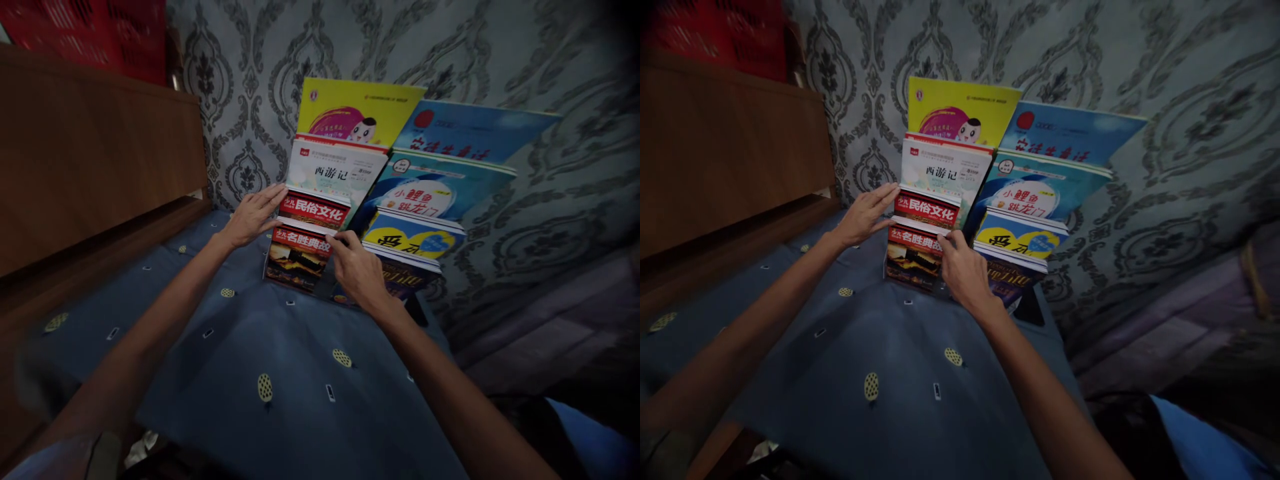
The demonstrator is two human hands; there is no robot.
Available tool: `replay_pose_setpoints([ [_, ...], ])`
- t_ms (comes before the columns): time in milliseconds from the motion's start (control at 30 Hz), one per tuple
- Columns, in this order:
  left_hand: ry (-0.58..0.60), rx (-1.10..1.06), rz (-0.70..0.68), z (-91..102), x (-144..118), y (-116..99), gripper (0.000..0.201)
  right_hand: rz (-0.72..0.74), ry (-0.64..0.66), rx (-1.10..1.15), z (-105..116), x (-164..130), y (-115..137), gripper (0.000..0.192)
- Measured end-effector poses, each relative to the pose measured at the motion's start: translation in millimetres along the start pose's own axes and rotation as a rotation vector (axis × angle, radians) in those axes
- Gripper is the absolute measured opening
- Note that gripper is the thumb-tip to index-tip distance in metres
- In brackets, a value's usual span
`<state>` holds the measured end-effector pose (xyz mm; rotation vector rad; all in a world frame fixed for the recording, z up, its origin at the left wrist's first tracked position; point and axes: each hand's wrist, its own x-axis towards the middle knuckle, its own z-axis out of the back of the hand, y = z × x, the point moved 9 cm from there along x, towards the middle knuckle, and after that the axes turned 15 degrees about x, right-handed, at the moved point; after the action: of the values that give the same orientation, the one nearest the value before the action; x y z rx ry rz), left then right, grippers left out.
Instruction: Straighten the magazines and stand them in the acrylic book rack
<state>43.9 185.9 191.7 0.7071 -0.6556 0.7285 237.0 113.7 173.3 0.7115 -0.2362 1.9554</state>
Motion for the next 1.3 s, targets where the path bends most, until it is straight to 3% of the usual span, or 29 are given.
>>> replay_pose_setpoints([
  [467,-0.013,0.029,0.031,3.3,-2.1,-4.4,0.07,0.035,0.033,0.09,3.3,-7.4,-1.9,0.04],
  [767,-0.059,0.116,0.164,11.0,-11.5,-22.4,0.041,-0.005,0.11,0.166,5.6,-9.1,-10.4,0.042],
  [1300,-0.03,0.253,0.092,12.0,-7.7,-40.8,0.032,-0.008,0.063,0.226,8.4,-13.0,-14.9,0.041],
])
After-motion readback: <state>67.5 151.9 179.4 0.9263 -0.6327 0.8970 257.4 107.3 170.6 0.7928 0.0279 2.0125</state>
